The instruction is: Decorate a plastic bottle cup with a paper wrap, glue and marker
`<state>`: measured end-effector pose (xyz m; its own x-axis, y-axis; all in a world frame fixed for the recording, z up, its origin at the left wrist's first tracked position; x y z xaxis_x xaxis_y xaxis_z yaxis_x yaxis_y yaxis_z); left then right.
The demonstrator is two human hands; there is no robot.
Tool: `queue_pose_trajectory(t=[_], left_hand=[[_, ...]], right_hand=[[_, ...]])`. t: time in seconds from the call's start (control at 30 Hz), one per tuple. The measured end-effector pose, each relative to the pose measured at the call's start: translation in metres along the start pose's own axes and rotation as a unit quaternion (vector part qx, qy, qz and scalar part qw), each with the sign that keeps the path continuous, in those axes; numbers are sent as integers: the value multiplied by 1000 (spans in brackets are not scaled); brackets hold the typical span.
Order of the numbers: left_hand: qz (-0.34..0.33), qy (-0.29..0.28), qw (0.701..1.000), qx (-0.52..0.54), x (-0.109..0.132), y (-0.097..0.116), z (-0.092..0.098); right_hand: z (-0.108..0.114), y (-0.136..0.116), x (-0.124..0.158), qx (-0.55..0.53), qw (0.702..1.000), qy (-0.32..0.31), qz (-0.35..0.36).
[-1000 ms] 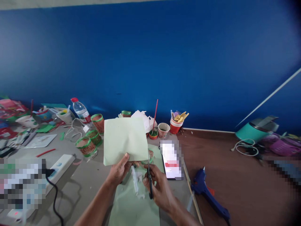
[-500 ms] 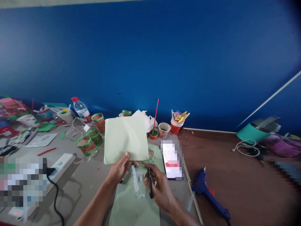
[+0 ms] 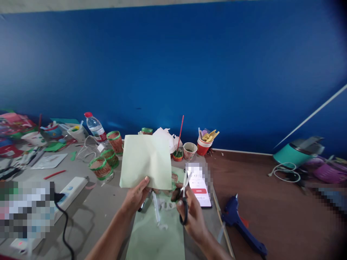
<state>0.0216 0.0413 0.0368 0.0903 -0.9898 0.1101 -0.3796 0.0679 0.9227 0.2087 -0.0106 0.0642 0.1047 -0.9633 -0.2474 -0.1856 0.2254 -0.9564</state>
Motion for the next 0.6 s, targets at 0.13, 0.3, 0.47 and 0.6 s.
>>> queue_pose_trajectory(t=[0.13, 0.3, 0.47, 0.6], left_hand=[[4, -37, 999, 16, 7, 5, -17], [21, -150, 986, -65, 13, -3, -26], [25, -231, 963, -136, 20, -10, -29], [13, -296, 943, -152, 25, -8, -34]], right_hand=[[12, -10, -6, -67, 996, 50, 6], [18, -6, -12, -115, 988, 104, -27], [22, -1, -14, -85, 989, 118, -30], [25, -4, -13, -51, 990, 133, -14]])
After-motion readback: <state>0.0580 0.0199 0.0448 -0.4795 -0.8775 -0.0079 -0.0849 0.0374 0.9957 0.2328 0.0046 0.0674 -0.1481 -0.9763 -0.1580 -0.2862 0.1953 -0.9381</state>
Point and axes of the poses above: each hand's wrist, its own x-axis away from the middle knuckle, its own z-axis out of the back of the hand, y = z × x, the point moved 7 cm from there along -x, towards the middle knuckle, and after that the axes turned 3 degrees about -x, right-handed, at the moved point
